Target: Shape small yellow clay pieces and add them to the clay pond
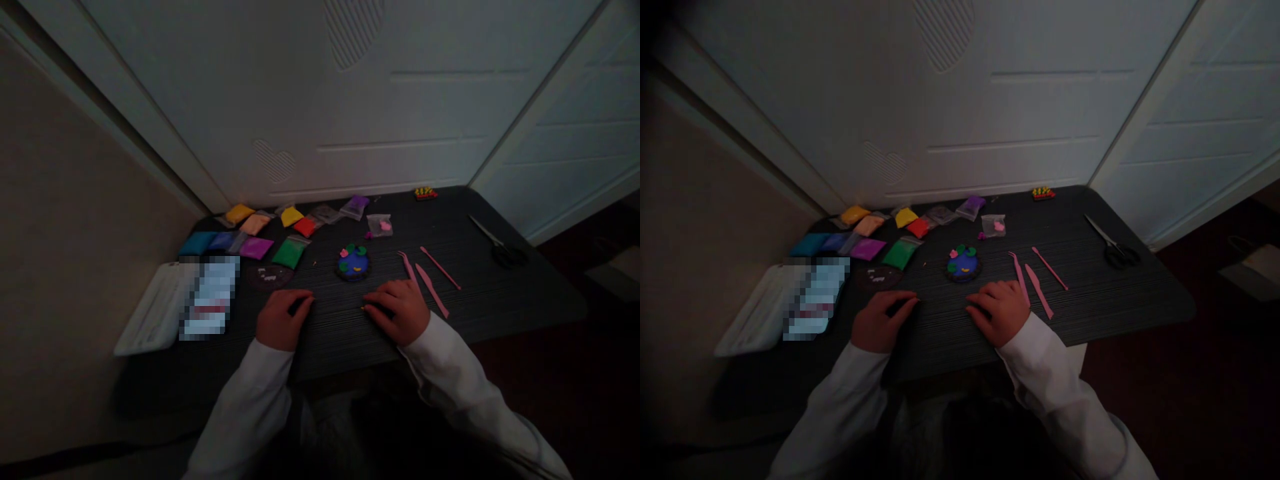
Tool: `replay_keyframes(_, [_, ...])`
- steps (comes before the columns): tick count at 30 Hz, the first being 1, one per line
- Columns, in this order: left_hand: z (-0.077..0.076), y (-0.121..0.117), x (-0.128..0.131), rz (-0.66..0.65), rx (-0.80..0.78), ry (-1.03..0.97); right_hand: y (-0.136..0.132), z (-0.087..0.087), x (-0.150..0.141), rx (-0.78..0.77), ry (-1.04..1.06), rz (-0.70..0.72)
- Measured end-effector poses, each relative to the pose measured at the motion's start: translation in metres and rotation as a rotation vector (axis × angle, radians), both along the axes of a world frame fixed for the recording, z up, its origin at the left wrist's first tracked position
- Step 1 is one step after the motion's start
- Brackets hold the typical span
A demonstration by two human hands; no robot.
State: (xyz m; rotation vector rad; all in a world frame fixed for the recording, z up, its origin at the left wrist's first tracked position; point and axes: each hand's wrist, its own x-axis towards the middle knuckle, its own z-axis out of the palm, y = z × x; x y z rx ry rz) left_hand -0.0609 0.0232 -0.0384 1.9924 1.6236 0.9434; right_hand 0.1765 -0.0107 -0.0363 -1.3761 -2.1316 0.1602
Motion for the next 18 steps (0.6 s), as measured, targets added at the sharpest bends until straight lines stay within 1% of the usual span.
replay_keyframes(3, [0.004, -0.004, 0.007, -0.022, -0.104, -0.135, -0.002, 0.001, -0.013, 0.027, 0.047, 0.001])
replay_keyframes(7, [0.007, -0.011, 0.024, -0.105, -0.24, -0.33, -0.004, 0.001, -0.038, 0.067, 0.11, 0.023])
replay_keyframes(9, [0.008, -0.014, 0.03, -0.128, -0.29, -0.407, -0.004, 0.001, -0.045, 0.078, 0.134, 0.026])
replay_keyframes(13, [0.009, -0.016, 0.035, -0.131, -0.364, -0.515, -0.005, 0.001, -0.046, 0.084, 0.167, 0.021])
replay_keyframes(18, [0.009, -0.013, 0.033, -0.12, -0.425, -0.576, -0.004, 0.0, -0.044, 0.095, 0.182, 0.026])
